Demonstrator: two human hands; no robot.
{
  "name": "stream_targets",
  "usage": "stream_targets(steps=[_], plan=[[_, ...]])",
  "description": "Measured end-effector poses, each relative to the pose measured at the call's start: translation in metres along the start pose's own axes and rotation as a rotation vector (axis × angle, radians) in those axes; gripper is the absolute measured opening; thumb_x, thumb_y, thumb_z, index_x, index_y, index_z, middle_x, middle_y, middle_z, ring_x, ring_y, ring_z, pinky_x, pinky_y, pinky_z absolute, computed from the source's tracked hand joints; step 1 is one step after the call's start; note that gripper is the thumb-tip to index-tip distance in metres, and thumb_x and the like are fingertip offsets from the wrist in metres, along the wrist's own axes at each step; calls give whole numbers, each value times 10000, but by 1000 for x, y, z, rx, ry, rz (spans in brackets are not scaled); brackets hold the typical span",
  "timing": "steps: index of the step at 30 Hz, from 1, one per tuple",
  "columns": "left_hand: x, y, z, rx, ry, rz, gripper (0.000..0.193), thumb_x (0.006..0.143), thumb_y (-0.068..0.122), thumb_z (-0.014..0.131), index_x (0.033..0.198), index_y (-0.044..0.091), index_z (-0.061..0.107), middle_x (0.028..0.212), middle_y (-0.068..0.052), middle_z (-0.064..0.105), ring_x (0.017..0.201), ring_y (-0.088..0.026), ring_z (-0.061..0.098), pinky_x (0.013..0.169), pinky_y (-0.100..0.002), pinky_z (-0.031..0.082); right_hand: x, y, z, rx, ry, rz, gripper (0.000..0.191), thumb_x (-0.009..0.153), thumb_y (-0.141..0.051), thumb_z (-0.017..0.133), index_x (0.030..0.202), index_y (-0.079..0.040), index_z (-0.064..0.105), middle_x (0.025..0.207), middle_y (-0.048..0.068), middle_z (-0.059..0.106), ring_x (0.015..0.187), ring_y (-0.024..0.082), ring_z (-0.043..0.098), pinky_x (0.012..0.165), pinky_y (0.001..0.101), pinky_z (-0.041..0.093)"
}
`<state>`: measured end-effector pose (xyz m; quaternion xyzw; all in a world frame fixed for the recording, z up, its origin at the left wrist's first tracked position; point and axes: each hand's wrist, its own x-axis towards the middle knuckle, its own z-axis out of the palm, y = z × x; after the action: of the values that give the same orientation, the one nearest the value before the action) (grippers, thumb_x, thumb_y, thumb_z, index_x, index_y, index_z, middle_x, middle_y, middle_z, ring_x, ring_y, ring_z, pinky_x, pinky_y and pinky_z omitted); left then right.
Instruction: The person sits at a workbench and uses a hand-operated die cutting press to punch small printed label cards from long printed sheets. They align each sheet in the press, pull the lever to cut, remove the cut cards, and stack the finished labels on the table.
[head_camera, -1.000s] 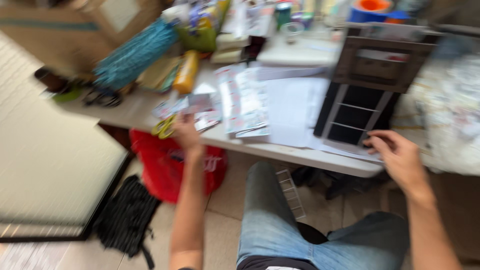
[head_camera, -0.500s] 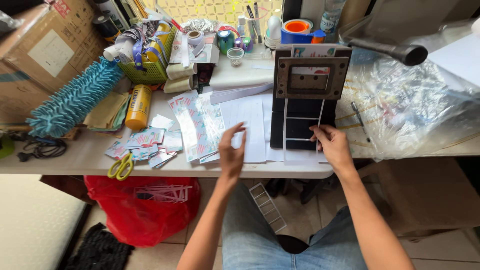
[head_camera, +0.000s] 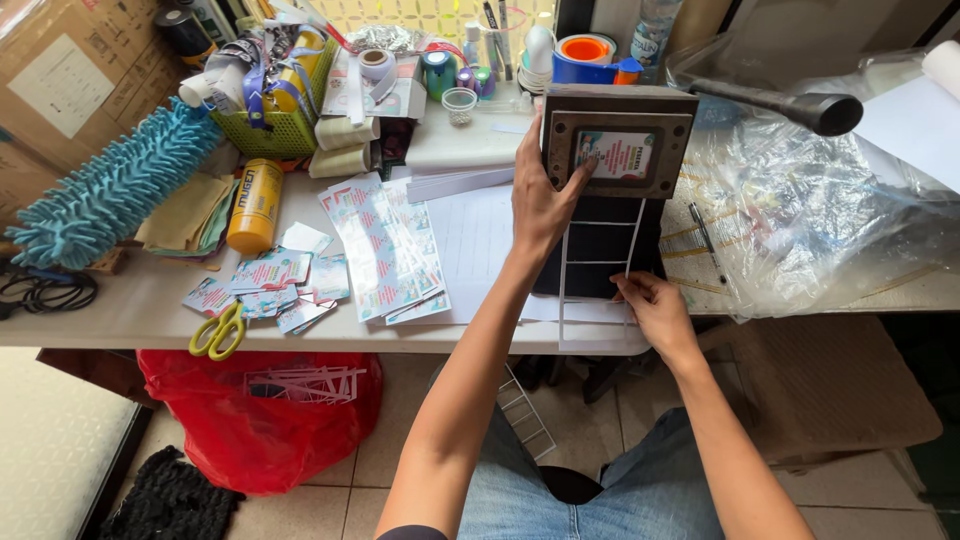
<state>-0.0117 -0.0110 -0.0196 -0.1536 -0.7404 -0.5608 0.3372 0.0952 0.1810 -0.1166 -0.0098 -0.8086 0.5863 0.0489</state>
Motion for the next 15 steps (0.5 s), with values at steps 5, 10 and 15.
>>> stream_targets(steps=[5, 10, 15], plan=[[-1, -3, 3, -97, -19, -5, 858, 927, 321, 763, 1596, 39, 308, 1514, -239, 497, 1397, -367, 541, 1150, -436, 476, 10, -7, -5, -40, 59, -38, 207, 992, -160, 613, 1119, -51, 737, 841, -10, 756, 527, 55, 503, 494, 218, 421], [-1, 8, 3, -102, 16, -50, 819, 920, 324, 772, 1574, 53, 361, 1470, -224, 538, 1352, -340, 579, 1100, -421, 502, 34, -26, -4, 194, 112, -151, 240, 1060, -220, 593, 1078, -24, 730, 842, 26, 732, 553, 41, 508, 517, 204, 427], [-1, 15, 3, -152, 35, -164, 786, 907, 334, 778, 1554, 67, 419, 1403, -201, 609, 1269, -312, 651, 1049, -408, 541, 43, -33, 1, 249, 146, -119, 263, 1063, -245, 606, 1052, -19, 741, 814, 45, 724, 521, 47, 462, 482, 209, 378]])
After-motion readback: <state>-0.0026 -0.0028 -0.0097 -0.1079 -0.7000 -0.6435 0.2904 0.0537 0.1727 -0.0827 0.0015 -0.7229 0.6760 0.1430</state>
